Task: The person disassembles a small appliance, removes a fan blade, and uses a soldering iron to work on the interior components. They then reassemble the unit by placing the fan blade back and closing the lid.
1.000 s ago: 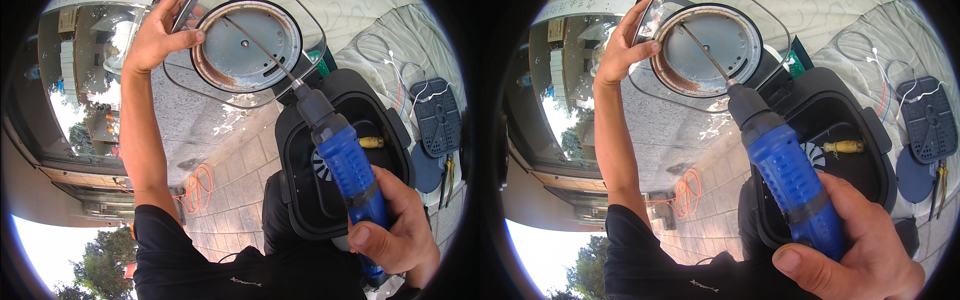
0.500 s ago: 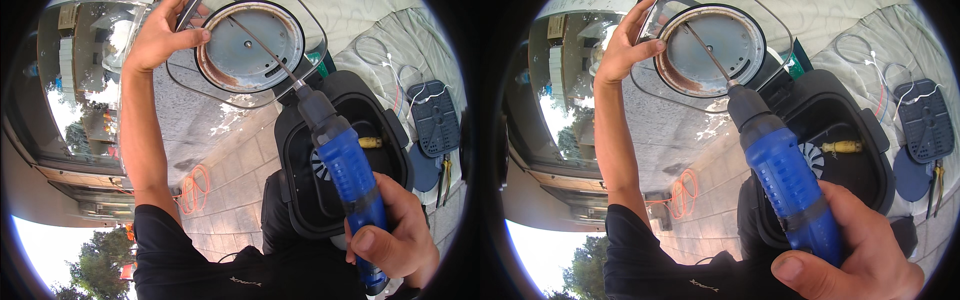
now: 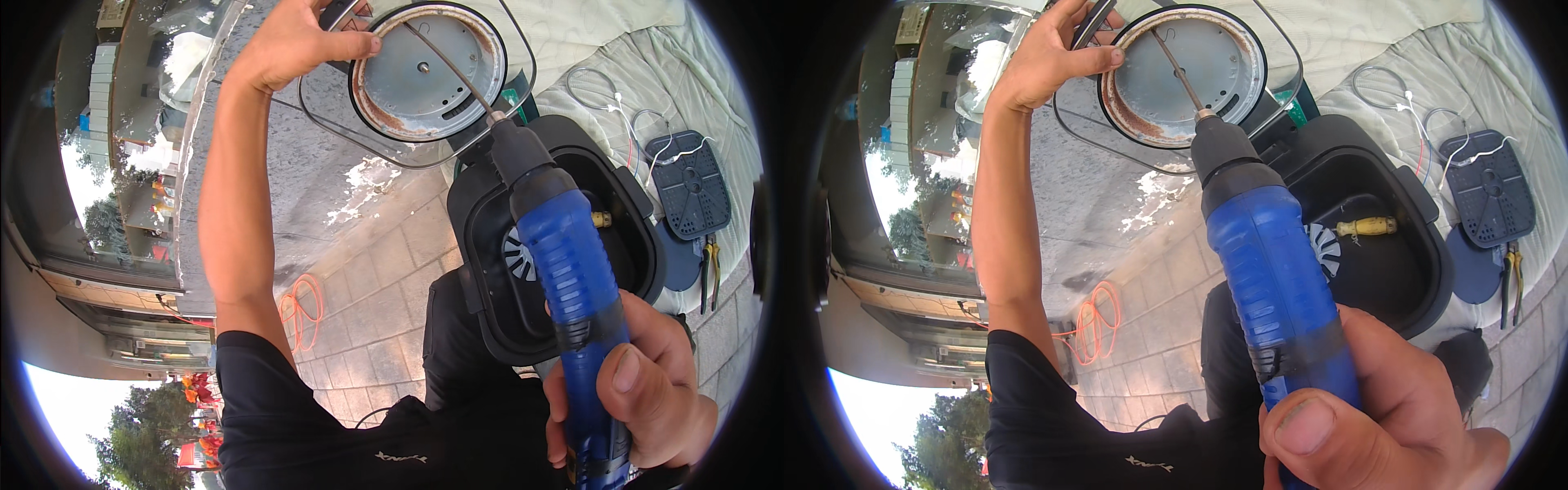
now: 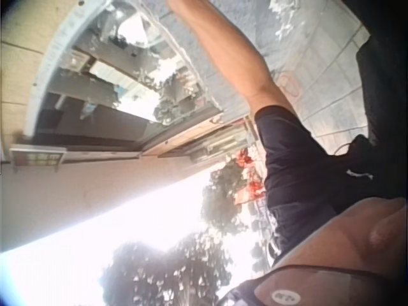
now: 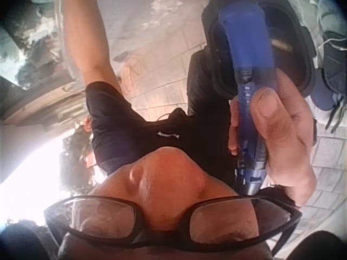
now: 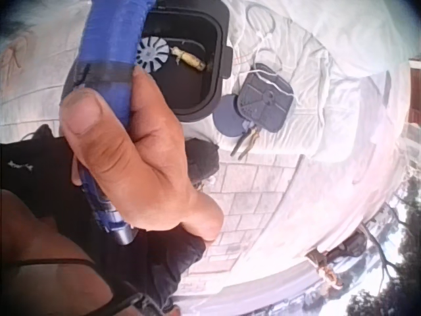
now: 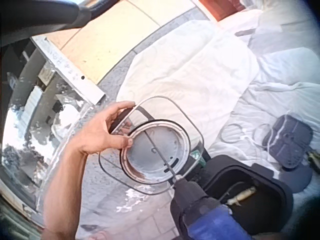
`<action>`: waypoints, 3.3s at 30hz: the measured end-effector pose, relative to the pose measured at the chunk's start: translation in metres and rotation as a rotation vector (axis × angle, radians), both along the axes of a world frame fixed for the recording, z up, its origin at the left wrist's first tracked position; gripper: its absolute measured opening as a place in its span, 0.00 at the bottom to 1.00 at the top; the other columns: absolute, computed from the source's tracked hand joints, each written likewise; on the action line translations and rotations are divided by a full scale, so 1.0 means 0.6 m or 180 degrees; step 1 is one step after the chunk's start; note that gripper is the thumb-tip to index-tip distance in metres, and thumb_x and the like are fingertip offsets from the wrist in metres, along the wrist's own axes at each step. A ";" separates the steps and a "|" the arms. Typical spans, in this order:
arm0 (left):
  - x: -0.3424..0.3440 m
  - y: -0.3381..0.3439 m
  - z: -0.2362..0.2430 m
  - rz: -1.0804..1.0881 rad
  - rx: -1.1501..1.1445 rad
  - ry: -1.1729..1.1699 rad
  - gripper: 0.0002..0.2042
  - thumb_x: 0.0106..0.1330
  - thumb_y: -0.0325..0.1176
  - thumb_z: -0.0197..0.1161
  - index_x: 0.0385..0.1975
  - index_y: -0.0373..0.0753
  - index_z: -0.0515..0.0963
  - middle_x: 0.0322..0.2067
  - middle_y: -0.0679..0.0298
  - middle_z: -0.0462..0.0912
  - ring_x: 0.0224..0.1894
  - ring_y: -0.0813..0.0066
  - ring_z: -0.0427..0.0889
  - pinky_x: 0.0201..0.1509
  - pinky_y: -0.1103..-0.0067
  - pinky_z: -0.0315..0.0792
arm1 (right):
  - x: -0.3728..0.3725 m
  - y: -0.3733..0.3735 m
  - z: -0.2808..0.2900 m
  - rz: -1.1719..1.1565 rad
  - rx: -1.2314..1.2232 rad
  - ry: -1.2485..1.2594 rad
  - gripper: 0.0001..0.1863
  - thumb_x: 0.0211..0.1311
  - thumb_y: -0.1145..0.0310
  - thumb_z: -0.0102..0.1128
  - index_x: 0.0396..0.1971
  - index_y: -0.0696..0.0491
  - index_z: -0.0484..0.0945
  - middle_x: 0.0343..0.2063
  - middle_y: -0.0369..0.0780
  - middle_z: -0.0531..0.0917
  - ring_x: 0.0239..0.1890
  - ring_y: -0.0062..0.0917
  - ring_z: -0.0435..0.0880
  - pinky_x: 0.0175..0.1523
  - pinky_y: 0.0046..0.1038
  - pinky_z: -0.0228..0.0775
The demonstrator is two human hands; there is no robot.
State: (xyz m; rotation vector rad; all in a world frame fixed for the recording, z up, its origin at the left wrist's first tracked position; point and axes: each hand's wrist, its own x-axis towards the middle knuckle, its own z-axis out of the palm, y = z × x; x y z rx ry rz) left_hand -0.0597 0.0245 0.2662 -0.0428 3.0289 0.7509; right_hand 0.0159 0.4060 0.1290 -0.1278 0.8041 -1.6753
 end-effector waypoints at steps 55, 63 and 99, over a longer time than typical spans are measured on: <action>0.035 0.109 -0.264 0.1953 0.5108 0.0900 0.15 0.78 0.53 0.58 0.47 0.48 0.78 0.36 0.68 0.83 0.21 0.81 0.68 0.18 0.84 0.57 | 0.025 0.030 -0.065 0.0081 0.0311 0.1153 0.36 0.69 0.47 0.70 0.61 0.61 0.70 0.30 0.41 0.82 0.24 0.29 0.87 0.30 0.32 0.81; 0.091 0.121 -0.322 0.1737 0.4763 0.1002 0.11 0.74 0.44 0.58 0.36 0.44 0.75 0.32 0.64 0.80 0.17 0.78 0.66 0.19 0.81 0.55 | 0.076 0.095 -0.085 0.0135 0.0665 0.1271 0.43 0.67 0.50 0.73 0.70 0.62 0.66 0.33 0.40 0.82 0.27 0.27 0.86 0.34 0.29 0.80; 0.231 0.258 -0.492 -0.1683 -0.1194 -0.1443 0.15 0.67 0.44 0.67 0.38 0.36 0.86 0.38 0.51 0.86 0.38 0.47 0.89 0.42 0.57 0.83 | -0.154 0.071 -0.311 -0.0342 0.3718 0.4350 0.43 0.63 0.45 0.67 0.68 0.62 0.71 0.44 0.61 0.87 0.51 0.57 0.87 0.58 0.47 0.77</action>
